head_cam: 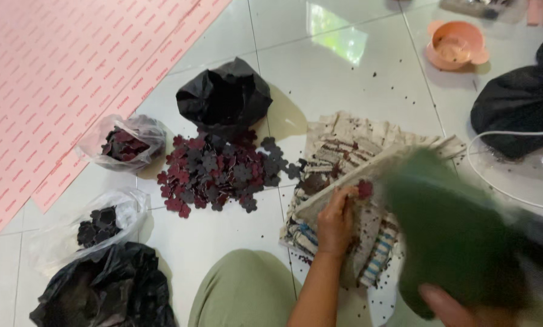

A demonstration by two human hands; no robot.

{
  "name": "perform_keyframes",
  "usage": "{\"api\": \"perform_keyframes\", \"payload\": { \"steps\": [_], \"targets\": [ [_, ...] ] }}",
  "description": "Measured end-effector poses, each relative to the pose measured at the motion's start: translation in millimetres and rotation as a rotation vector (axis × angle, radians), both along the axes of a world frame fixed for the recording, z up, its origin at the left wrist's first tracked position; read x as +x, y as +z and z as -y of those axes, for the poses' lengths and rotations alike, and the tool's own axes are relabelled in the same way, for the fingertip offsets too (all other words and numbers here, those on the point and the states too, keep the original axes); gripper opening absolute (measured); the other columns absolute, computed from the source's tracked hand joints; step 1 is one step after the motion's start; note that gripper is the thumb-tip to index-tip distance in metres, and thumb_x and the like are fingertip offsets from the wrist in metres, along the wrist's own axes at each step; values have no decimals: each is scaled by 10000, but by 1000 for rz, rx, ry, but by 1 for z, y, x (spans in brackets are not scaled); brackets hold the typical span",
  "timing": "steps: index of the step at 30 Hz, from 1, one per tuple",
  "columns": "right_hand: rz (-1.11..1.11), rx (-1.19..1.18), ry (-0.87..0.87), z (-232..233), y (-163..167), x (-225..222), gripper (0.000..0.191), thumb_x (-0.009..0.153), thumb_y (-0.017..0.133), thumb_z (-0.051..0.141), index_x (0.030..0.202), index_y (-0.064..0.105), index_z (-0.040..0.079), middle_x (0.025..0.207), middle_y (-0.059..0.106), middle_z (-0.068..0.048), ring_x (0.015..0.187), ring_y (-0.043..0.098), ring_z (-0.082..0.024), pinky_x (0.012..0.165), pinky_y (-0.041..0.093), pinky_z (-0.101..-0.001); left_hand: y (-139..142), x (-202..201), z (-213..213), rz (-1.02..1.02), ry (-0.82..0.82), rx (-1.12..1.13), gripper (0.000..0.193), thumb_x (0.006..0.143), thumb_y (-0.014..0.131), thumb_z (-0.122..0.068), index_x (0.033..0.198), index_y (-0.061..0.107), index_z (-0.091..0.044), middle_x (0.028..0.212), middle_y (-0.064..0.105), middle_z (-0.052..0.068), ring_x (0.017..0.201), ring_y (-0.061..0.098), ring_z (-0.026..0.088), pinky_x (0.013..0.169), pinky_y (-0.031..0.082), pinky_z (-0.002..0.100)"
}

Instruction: The person sits on the floor and decorates a shoe upper stretched over a green shoe last, pressing dark red and black fabric flower cutouts onto the fabric surface one at a time. They use a small stick-like tool to position and press each flower in place, working across the toe area of the upper.

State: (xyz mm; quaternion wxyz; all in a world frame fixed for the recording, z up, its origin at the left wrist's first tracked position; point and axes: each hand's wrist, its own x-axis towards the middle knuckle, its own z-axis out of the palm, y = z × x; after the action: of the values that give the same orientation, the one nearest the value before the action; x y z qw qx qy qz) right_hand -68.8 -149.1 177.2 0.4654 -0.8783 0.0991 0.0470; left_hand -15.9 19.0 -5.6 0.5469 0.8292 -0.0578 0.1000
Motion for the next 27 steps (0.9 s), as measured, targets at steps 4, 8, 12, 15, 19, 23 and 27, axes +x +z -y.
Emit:
{"api": "perform_keyframes", "payload": {
  "steps": [4,8,12,15,19,23,27],
  "targets": [
    [-307,-167,40,4,-6,35,725,612,905,190,1252,631,-12,1228,639,-251,1088,639,-412,953,526,-479,-3,1,-1,-30,-30,-39,234,1006,603,-3,1197,667,-121,972,721,216,867,712,424,1058,539,457],
    [316,-250,165,-20,-81,0,701,737,761,357,1340,581,49,1324,635,-240,1217,603,-426,1026,450,-460,-10,-2,-4,-56,-59,-42,262,854,708,-5,1111,670,-39,970,717,236,881,694,459,747,559,488],
    [15,-75,-15,-13,-118,-20,772,762,734,410,1438,533,94,1225,685,-187,1104,676,-357,931,513,-436,-14,2,-2,-71,44,1,231,908,667,-8,1138,683,-17,995,721,234,886,705,423,743,561,462],
    [-67,-118,-116,-6,-107,-15,807,770,746,442,1481,504,147,1243,677,-173,1104,685,-346,929,529,-442,-12,7,-2,-100,78,-138,185,996,623,-31,1172,681,-34,1051,756,181,926,737,326,774,580,393],
    [-163,-441,-29,-5,-87,-13,941,697,833,520,1525,453,283,1266,649,-147,1101,651,-365,882,531,-466,-10,6,-2,-197,117,-285,123,1021,621,-64,1115,699,-53,1006,783,85,919,756,160,792,585,304],
    [-93,-499,110,-7,-89,-17,968,657,776,528,1533,427,307,1192,662,-115,1076,660,-332,890,540,-436,-13,7,-2,-192,109,-317,159,1021,587,-70,1125,706,-53,1018,780,58,939,752,151,816,579,285],
    [-454,-467,66,-4,-103,-16,940,729,834,521,1546,401,353,1219,667,-85,1033,699,-285,883,561,-411,-18,14,-9,-242,210,-713,132,1041,586,-92,1105,695,-54,1060,756,61,990,696,149,884,569,280]
  ]
}}
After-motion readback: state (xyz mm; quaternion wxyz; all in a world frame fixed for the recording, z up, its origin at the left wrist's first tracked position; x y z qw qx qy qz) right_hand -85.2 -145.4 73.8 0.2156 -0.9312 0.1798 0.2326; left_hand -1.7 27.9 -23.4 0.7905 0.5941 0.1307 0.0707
